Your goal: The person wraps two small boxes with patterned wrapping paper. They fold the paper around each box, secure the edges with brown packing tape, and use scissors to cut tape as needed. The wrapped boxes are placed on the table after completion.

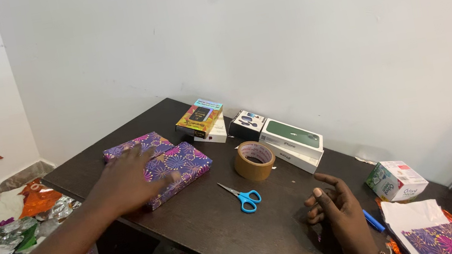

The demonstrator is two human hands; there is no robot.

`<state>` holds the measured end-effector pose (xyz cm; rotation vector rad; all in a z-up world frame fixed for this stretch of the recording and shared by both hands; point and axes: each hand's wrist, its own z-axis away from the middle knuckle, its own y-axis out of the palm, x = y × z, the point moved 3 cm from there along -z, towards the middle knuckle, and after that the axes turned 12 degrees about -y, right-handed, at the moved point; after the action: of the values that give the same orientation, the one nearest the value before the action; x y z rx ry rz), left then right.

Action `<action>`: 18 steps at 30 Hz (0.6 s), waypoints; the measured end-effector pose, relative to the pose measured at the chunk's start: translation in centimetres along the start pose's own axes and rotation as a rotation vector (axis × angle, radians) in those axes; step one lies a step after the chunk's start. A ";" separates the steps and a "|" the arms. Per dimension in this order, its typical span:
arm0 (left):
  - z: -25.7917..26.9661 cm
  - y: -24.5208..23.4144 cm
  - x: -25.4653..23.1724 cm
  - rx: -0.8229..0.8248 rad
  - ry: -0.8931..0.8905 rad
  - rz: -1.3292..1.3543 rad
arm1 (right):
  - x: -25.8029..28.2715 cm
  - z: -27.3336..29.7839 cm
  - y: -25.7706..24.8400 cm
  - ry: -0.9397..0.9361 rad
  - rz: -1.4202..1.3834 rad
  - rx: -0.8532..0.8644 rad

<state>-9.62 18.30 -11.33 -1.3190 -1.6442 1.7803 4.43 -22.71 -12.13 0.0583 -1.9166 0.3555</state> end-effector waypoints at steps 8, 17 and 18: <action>3.7 -0.7 6.4 -0.222 -0.008 0.178 | 0.4 0.0 0.3 0.055 0.066 0.008; 5.3 -1.7 6.0 -0.149 -0.094 -0.076 | 0.3 0.3 0.2 0.009 0.072 0.010; 5.3 -1.8 6.1 -0.120 -0.113 -0.092 | 0.2 0.4 0.2 0.019 0.082 0.004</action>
<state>-17.50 20.52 -12.62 -1.1908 -1.8680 1.7550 3.99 -22.61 -12.15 -0.0206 -1.9028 0.4137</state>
